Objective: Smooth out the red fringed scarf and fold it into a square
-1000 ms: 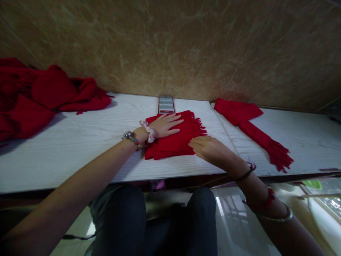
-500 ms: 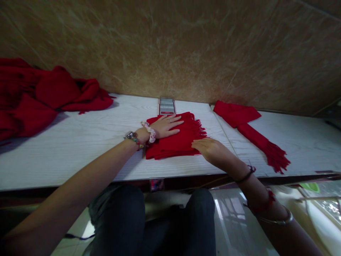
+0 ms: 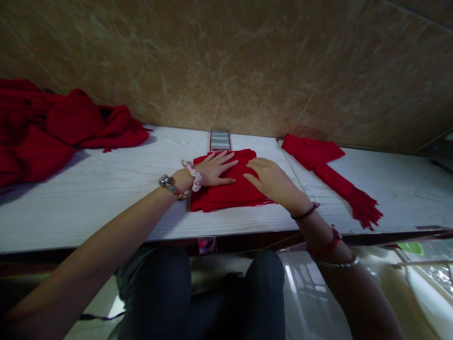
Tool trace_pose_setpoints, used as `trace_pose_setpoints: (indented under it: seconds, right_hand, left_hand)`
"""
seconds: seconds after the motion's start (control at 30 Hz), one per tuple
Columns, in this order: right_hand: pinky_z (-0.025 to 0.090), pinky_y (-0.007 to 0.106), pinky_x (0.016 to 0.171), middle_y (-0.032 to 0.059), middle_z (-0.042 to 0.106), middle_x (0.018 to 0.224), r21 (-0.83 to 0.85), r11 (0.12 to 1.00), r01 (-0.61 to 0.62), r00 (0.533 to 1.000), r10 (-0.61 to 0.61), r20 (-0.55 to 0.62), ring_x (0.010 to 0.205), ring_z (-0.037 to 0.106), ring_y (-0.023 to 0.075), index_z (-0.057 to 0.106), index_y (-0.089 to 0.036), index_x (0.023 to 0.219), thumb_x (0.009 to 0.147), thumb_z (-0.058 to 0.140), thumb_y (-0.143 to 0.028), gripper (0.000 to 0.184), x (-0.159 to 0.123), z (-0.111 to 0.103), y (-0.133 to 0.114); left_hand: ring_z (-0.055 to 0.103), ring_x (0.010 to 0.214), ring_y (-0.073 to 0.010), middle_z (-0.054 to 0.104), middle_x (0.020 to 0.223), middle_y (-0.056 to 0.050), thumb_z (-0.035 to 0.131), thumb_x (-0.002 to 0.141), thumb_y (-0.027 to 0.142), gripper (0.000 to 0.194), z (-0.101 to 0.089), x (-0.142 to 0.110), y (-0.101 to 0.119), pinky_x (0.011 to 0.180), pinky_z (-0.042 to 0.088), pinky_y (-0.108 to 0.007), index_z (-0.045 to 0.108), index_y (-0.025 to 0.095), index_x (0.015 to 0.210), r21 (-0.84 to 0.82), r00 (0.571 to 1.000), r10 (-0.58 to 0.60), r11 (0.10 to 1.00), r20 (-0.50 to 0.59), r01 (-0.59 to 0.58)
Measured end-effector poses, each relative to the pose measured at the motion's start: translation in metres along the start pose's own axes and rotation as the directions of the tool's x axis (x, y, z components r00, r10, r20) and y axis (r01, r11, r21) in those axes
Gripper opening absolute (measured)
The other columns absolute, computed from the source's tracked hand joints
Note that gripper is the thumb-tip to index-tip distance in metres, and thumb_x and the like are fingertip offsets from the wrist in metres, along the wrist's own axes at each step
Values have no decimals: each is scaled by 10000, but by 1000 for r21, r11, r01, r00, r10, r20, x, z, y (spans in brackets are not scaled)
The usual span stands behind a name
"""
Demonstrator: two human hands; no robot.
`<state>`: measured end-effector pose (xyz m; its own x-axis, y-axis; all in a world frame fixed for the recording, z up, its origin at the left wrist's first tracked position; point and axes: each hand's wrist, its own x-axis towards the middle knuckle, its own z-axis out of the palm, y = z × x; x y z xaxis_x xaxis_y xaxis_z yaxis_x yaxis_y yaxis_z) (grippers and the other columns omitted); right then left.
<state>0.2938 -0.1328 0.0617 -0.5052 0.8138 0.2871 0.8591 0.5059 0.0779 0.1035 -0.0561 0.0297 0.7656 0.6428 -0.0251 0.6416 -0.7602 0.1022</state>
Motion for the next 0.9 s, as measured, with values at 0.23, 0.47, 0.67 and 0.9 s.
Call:
trace_pose_setpoints:
  seconds: [0.23,0.47,0.67,0.9]
  right_hand:
    - [359,497,934,161,374,1356,-120,991,-62,967,89,239,1252,324,275,376,-112,1296,881,332,-394,504,-8,31,10]
    - [353,439,958,211,431,1299,-172,985,13,992,9,127,1222,373,250,430,-7,1236,866,270,-160,431,6,27,-13]
    - [389,510,902,190,395,1332,-160,980,-116,973,144,181,1212,386,269,393,-32,1266,790,299,-78,487,-4,29,6]
    - [387,379,951,224,479,1250,25,972,-232,969,233,-77,1154,456,254,425,45,1222,807,330,-169,477,39,28,-20]
  left_hand:
    - [-8,1308,-359,47,1469,-8,481,603,743,901,-5,-7,-4,1016,133,-539,215,340,1365,-112,992,-6,994,127,20]
    - [71,1311,-339,151,1454,-24,509,600,707,916,4,-6,-8,1033,171,-486,226,300,1370,-129,1000,-6,992,3,7]
    - [0,1314,-334,3,1462,-56,520,534,730,1057,-9,-13,-1,1030,133,-506,135,249,1392,-113,987,-75,989,141,91]
    - [44,1300,-374,78,1451,-126,558,500,723,1088,-6,-11,-2,1012,150,-532,195,197,1380,-158,997,-57,985,54,65]
